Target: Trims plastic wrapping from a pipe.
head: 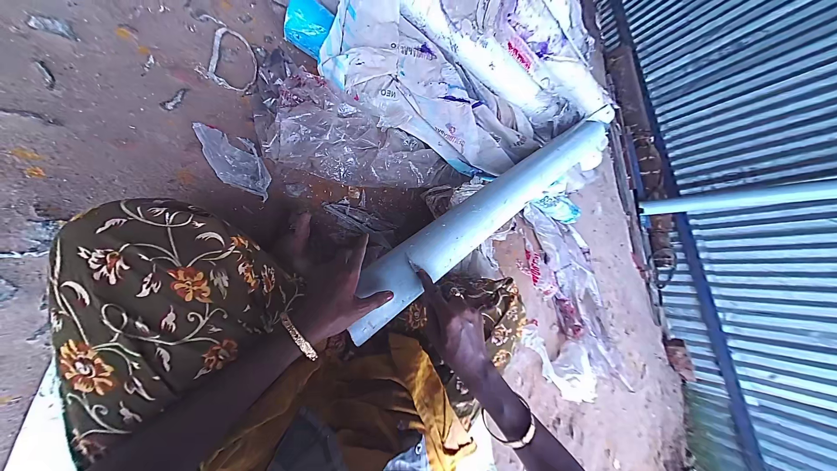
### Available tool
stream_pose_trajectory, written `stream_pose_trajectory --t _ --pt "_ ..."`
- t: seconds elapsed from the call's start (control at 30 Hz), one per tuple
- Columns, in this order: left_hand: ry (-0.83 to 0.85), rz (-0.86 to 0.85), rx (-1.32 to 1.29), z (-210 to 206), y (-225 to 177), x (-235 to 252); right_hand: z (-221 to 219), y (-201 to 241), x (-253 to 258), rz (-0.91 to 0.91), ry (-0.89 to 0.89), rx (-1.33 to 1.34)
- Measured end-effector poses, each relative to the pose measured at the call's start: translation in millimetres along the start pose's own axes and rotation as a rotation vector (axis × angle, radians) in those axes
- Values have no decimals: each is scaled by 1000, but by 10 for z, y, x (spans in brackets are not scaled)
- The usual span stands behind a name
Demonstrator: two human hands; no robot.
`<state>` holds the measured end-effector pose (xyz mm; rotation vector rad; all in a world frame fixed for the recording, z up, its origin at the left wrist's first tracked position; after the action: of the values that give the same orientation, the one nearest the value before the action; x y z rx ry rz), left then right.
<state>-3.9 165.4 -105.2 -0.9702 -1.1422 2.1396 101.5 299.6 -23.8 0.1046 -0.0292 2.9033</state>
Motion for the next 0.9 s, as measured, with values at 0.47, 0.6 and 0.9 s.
stream_pose_trajectory --t 0.47,0.6,0.9 --pt "103 -633 110 151 -1139 1065 -68 -763 300 -463 172 562" --pt "294 -585 14 -127 -971 1279 -32 -685 422 -452 212 416" --pt "253 -513 -64 -196 -994 1433 75 -531 549 -583 346 6"
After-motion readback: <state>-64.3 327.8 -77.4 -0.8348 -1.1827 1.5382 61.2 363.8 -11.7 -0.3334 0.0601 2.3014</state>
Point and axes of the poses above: each hand's wrist, its own x-axis towards the middle knuckle, its own z-axis out of the back of the hand, y = z × x, the point moved 8 cm from there along x, towards the middle knuckle, and after that the axes turned 1 degree about -y, right-handed, at the moved point
